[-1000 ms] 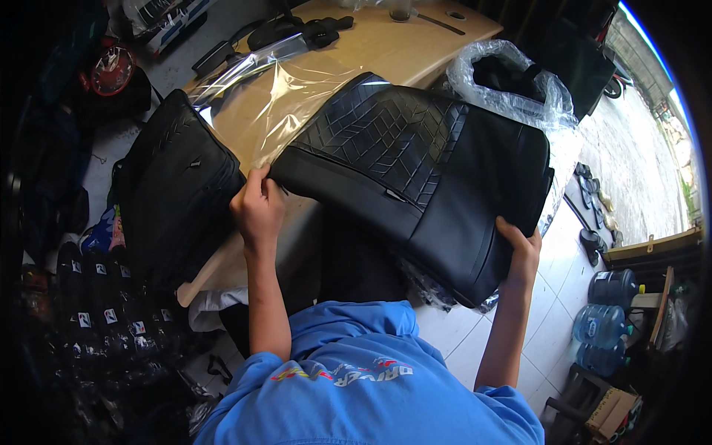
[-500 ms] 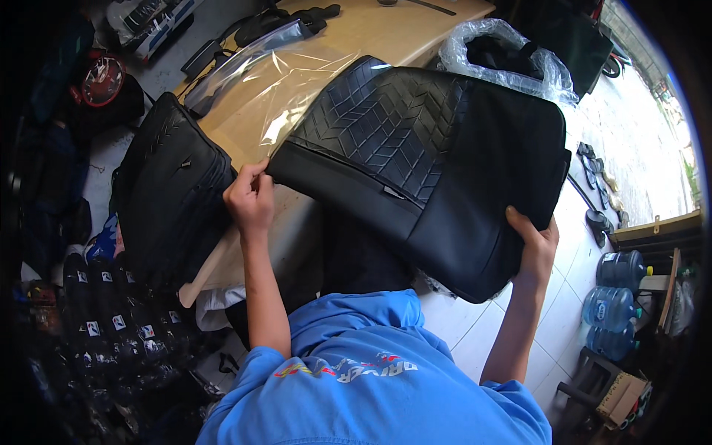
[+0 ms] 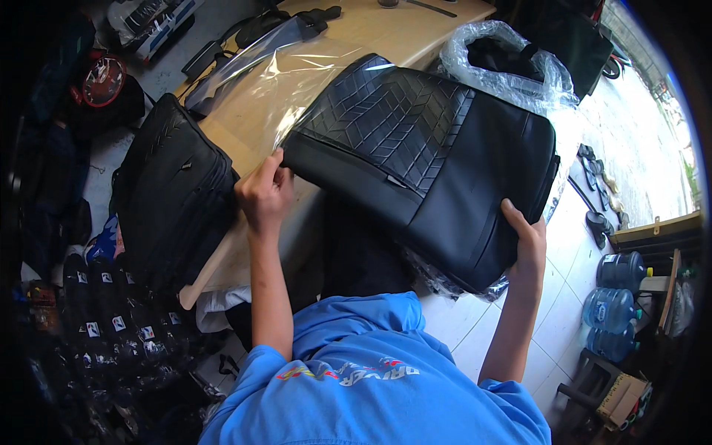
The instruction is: The person places a black laptop sleeve into a plastic sleeve, handles several other black bags and sleeves, and attaches a shoulder strap to a bag by hand.
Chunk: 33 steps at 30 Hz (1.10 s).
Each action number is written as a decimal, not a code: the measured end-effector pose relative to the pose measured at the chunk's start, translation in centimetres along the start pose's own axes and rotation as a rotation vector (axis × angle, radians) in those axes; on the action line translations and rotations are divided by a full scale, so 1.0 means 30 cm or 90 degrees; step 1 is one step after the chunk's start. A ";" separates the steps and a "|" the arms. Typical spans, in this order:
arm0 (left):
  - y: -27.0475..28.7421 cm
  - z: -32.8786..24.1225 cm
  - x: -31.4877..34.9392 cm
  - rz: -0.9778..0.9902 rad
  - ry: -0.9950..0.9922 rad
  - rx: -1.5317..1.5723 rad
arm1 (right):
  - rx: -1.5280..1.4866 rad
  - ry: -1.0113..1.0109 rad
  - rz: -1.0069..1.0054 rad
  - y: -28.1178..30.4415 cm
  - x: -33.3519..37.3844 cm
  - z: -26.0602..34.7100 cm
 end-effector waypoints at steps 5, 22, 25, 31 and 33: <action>-0.034 0.021 -0.010 0.059 0.027 0.120 | 0.042 -0.009 0.070 -0.050 0.012 -0.012; -0.075 0.017 -0.007 -0.061 0.193 0.218 | -0.154 -0.014 -0.036 -0.192 0.102 -0.108; -0.035 0.009 -0.005 -0.020 0.162 0.229 | -0.127 -0.031 -0.011 -0.190 0.075 -0.109; -0.010 -0.065 -0.130 0.146 0.047 0.055 | -0.156 -0.145 0.053 -0.149 0.011 -0.110; -0.106 -0.110 -0.244 0.150 0.034 0.044 | -0.162 -0.128 0.052 -0.126 -0.012 -0.125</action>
Point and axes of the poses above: each hand's wrist, its own x-axis away from the middle knuckle, its own y-axis out of the back of the hand, z = x × y, the point moved 8 cm from there along -x, towards the middle knuckle, and after that the axes turned 2 degrees about -y, right-handed, at the moved point
